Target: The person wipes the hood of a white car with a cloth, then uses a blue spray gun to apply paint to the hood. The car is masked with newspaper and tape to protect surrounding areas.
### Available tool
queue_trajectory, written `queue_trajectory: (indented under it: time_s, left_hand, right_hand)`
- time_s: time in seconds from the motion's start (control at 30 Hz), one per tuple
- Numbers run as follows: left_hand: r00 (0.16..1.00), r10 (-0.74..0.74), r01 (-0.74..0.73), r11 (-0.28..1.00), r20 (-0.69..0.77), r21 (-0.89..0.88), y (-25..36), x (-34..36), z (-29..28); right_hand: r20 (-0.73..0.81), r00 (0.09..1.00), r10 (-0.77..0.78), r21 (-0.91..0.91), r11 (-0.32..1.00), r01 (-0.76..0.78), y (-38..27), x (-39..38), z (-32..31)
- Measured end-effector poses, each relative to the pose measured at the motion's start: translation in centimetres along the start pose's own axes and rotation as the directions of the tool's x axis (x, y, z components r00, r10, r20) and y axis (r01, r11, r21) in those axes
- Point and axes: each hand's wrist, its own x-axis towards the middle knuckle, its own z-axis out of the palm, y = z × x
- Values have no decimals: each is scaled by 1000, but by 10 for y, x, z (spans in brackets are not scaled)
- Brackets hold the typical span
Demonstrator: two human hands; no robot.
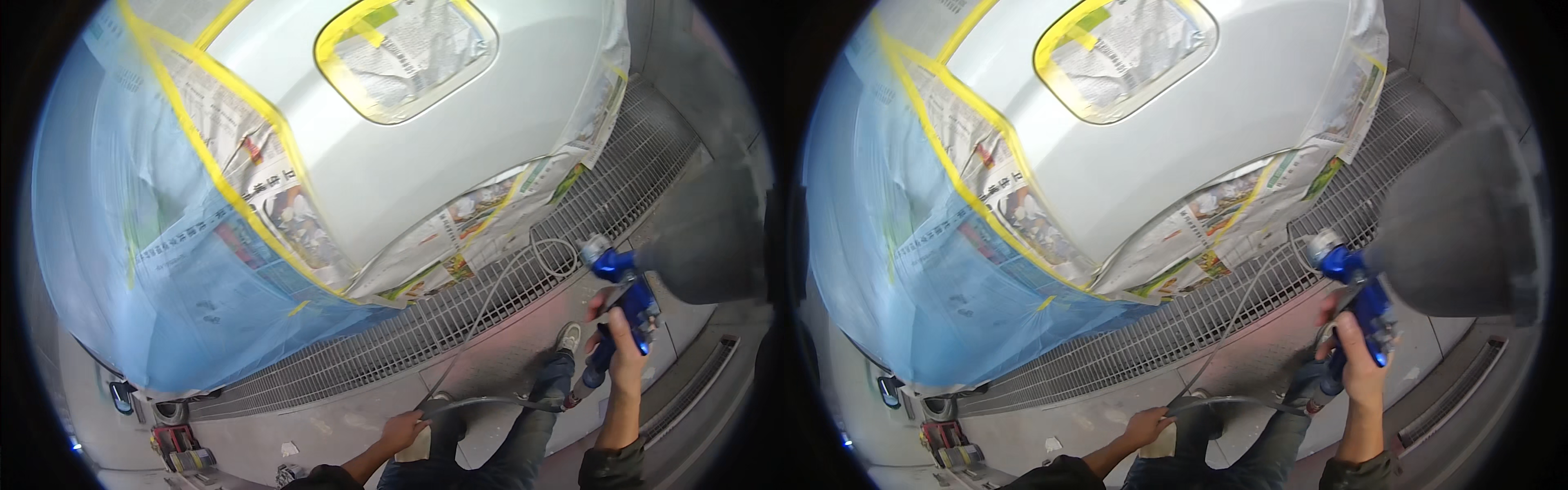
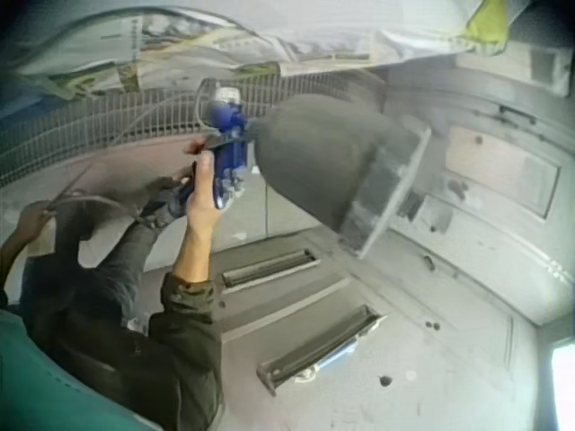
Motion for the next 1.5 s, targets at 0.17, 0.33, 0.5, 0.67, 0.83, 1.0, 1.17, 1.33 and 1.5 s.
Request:
queue_trajectory:
  time_s: [0.17,0.33,0.5,0.67,0.83,1.0,1.17,1.33,1.5]
  left_hand:
    - [999,-17,16,999,-34,-35,-30,-18,0]
    - [996,-81,82,997,25,-8,-44,-28,-10]
    - [999,-31,30,999,-29,-17,-46,-34,-12]
    - [998,-14,15,1000,-63,4,-44,-26,-15]
    - [996,-7,7,1000,-85,6,-21,-13,-22]
    - [993,65,-63,998,-98,21,17,11,-23]
    - [976,131,-132,991,-174,8,61,29,-18]
    - [964,160,-167,986,-212,-17,96,39,-23]
    - [962,157,-164,986,-222,-15,102,44,-20]
  right_hand:
    - [280,937,211,28,973,-228,22,-4,52]
    - [498,819,285,-80,956,-283,46,-2,99]
    - [635,674,378,-156,917,-367,57,6,133]
    - [612,742,274,-199,961,-191,60,14,129]
    - [457,873,170,-238,969,-64,34,28,108]
    - [275,949,153,-280,957,-73,13,51,68]
    - [178,974,139,-320,944,-76,-1,87,29]
    - [61,997,51,-358,934,-26,-11,118,-2]
    - [-86,992,-89,-412,910,46,-18,142,-22]
